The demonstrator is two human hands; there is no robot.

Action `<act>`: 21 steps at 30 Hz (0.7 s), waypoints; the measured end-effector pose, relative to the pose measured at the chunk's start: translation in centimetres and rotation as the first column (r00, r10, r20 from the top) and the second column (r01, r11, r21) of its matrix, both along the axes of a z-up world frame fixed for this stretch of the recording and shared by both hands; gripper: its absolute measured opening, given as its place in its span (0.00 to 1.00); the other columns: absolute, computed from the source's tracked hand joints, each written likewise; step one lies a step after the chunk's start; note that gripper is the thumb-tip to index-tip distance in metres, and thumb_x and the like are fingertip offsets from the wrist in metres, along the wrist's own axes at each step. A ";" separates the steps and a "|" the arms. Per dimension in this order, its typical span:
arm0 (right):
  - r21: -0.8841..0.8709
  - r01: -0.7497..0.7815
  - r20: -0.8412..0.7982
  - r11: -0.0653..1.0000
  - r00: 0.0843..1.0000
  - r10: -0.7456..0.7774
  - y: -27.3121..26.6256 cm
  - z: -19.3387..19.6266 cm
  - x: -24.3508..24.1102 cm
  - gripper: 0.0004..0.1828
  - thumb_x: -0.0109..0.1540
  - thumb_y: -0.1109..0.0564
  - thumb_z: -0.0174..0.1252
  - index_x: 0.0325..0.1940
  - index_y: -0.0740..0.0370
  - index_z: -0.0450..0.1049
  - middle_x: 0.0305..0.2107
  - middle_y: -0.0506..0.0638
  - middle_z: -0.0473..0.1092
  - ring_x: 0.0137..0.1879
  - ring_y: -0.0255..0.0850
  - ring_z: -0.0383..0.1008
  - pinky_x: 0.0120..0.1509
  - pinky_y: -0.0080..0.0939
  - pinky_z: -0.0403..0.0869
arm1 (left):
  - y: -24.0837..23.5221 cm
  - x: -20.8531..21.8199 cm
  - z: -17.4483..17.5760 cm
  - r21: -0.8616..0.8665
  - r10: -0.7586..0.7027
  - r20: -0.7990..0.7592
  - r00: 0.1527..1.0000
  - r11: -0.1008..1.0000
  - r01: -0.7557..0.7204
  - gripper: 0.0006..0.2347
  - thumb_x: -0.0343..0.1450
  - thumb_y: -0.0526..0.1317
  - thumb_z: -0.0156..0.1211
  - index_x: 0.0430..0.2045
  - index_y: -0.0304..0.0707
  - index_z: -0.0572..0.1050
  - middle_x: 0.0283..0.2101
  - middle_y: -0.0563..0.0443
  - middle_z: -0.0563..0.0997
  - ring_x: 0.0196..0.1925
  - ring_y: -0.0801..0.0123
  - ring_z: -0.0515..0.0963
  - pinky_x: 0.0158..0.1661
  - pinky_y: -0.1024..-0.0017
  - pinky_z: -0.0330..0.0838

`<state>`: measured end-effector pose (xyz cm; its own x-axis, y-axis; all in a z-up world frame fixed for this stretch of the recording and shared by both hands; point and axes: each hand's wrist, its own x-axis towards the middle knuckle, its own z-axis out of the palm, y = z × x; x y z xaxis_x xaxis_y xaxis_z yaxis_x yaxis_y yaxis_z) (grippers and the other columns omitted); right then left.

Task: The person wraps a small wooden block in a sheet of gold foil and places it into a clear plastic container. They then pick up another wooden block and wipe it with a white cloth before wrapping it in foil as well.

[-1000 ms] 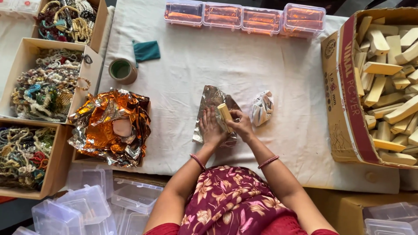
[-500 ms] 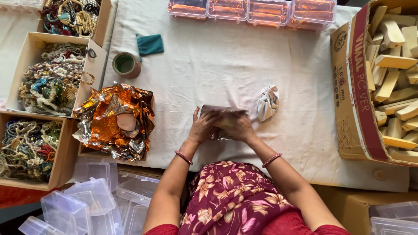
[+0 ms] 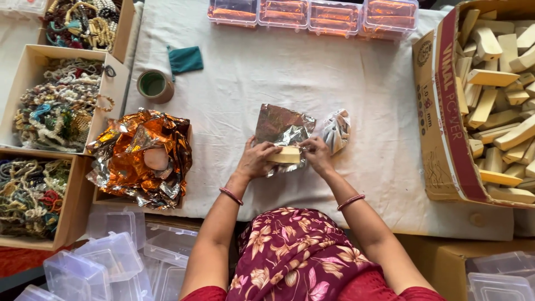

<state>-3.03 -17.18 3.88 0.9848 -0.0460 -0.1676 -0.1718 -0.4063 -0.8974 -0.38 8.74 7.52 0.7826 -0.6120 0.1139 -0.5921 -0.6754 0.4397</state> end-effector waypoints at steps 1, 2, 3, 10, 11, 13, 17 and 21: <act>0.007 0.027 0.047 1.000 0.999 -0.028 -0.3 -0.3 0.3 0.10 0.59 0.66 0.60 0.41 0.56 0.81 0.45 0.49 0.68 0.40 0.36 0.75 0.44 0.32 0.80 | -0.5 -0.2 0.7 0.007 -0.004 -0.014 1.000 1.000 0.004 0.27 0.60 0.44 0.74 0.55 0.59 0.74 0.51 0.56 0.78 0.56 0.68 0.77 0.68 0.38 0.47; 0.016 0.054 0.093 0.998 0.994 -0.055 -0.6 -0.7 0.6 0.09 0.61 0.66 0.60 0.40 0.56 0.81 0.44 0.47 0.68 0.40 0.34 0.74 0.46 0.32 0.78 | -1.0 -0.3 1.3 0.013 -0.008 -0.028 1.000 1.000 0.008 0.27 0.59 0.47 0.75 0.54 0.58 0.74 0.51 0.54 0.78 0.56 0.66 0.77 0.68 0.37 0.46; 0.016 0.051 0.092 0.999 0.994 -0.053 -0.6 0.0 1.1 0.09 0.61 0.66 0.60 0.40 0.56 0.81 0.44 0.47 0.68 0.40 0.34 0.74 0.46 0.32 0.78 | -1.5 -0.5 0.6 0.013 -0.005 -0.028 1.000 1.000 0.006 0.27 0.59 0.47 0.75 0.54 0.58 0.74 0.51 0.54 0.78 0.56 0.66 0.77 0.68 0.37 0.46; -0.346 0.145 0.203 0.927 0.976 -0.077 -1.8 1.2 1.8 0.07 0.58 0.65 0.64 0.37 0.57 0.82 0.43 0.49 0.72 0.44 0.39 0.74 0.50 0.37 0.77 | -3.9 -1.2 -1.0 0.005 0.046 -0.021 0.999 0.999 -0.046 0.26 0.62 0.47 0.73 0.56 0.60 0.74 0.52 0.56 0.77 0.55 0.67 0.78 0.67 0.36 0.47; -0.553 0.157 0.325 0.818 0.945 0.038 -2.0 0.6 1.6 0.06 0.58 0.66 0.65 0.36 0.58 0.82 0.43 0.50 0.73 0.47 0.42 0.75 0.55 0.41 0.76 | -3.7 -1.1 -0.8 0.029 0.051 -0.030 0.998 0.998 -0.050 0.26 0.63 0.46 0.73 0.57 0.60 0.74 0.51 0.56 0.77 0.55 0.67 0.77 0.68 0.37 0.47; -0.522 0.029 0.341 0.852 0.923 0.177 -1.8 0.2 0.2 0.07 0.60 0.64 0.65 0.41 0.58 0.80 0.46 0.49 0.73 0.52 0.42 0.75 0.60 0.39 0.78 | -3.2 -0.9 -0.9 0.030 0.048 -0.023 0.999 0.998 -0.048 0.26 0.62 0.46 0.72 0.57 0.60 0.74 0.50 0.57 0.77 0.55 0.68 0.77 0.67 0.35 0.46; -0.532 -0.198 0.315 0.824 0.857 0.409 0.5 5.0 -2.1 0.31 0.51 0.58 0.72 0.57 0.63 0.72 0.53 0.57 0.68 0.60 0.52 0.70 0.65 0.49 0.74 | -2.6 -0.8 -0.6 0.080 0.028 -0.057 0.998 0.997 -0.024 0.25 0.64 0.47 0.70 0.58 0.57 0.72 0.50 0.55 0.75 0.56 0.67 0.76 0.68 0.35 0.46; -0.478 -0.182 0.206 0.859 0.928 0.311 -0.2 3.7 -2.0 0.39 0.52 0.58 0.71 0.67 0.58 0.67 0.58 0.58 0.65 0.63 0.51 0.68 0.67 0.46 0.73 | -2.7 -1.0 -0.9 0.070 0.054 -0.081 0.995 0.996 -0.048 0.28 0.62 0.48 0.69 0.59 0.55 0.70 0.50 0.54 0.74 0.56 0.66 0.76 0.67 0.34 0.46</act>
